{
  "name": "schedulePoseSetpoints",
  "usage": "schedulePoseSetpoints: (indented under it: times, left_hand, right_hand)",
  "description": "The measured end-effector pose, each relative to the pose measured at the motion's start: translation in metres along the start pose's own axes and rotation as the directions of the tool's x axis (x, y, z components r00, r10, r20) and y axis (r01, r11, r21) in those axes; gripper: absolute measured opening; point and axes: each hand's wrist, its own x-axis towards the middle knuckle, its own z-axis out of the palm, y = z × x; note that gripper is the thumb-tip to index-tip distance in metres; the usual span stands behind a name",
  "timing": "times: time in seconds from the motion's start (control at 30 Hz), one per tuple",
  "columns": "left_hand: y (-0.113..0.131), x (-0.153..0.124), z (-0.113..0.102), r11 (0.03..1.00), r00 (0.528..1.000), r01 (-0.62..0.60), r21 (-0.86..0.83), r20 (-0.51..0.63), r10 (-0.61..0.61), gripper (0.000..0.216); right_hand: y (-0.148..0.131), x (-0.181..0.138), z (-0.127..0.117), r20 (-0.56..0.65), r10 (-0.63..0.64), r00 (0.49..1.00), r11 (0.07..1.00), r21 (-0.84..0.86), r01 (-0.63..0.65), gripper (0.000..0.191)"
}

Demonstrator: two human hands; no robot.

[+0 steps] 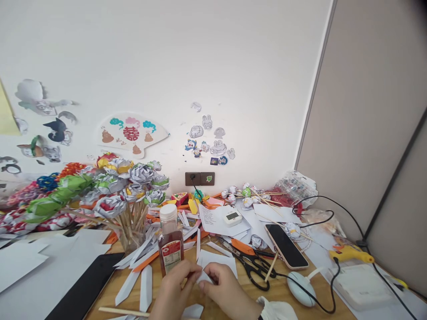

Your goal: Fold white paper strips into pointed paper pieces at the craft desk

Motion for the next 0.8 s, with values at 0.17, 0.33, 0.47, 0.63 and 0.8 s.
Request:
schedulePoseSetpoints:
  times: [0.17,0.33,0.47,0.63,0.8]
  left_hand:
    - [0.0008,0.0001,0.0003,1.000,1.000,0.015,-0.024,-0.003,-0.015,0.011]
    - [0.0032,0.0023,-0.0007,0.992,0.994,0.110,-0.063,-0.012,-0.111,0.019]
    - [0.0069,0.0046,-0.0016,0.984,0.984,0.177,-0.026,0.021,-0.177,0.023]
    - [0.0064,0.0054,0.0013,0.981,0.980,0.196,0.000,0.044,-0.195,0.031]
    - [0.0073,0.0040,0.0020,0.982,0.981,0.189,0.008,0.043,-0.189,0.028]
  right_hand:
    - [0.0036,0.0007,0.0017,-0.022,-0.008,1.000,1.000,0.013,0.009,0.010]
    - [0.0057,0.0023,0.0021,-0.034,-0.019,0.999,1.000,0.004,0.019,0.011]
    - [0.0062,0.0034,0.0010,-0.086,-0.001,0.996,1.000,0.001,0.001,0.012]
    - [0.0075,0.0033,0.0012,-0.065,0.017,0.998,0.999,0.041,-0.014,0.011]
    - [0.0048,0.0027,0.0007,-0.058,0.002,0.998,0.998,0.063,0.002,0.012]
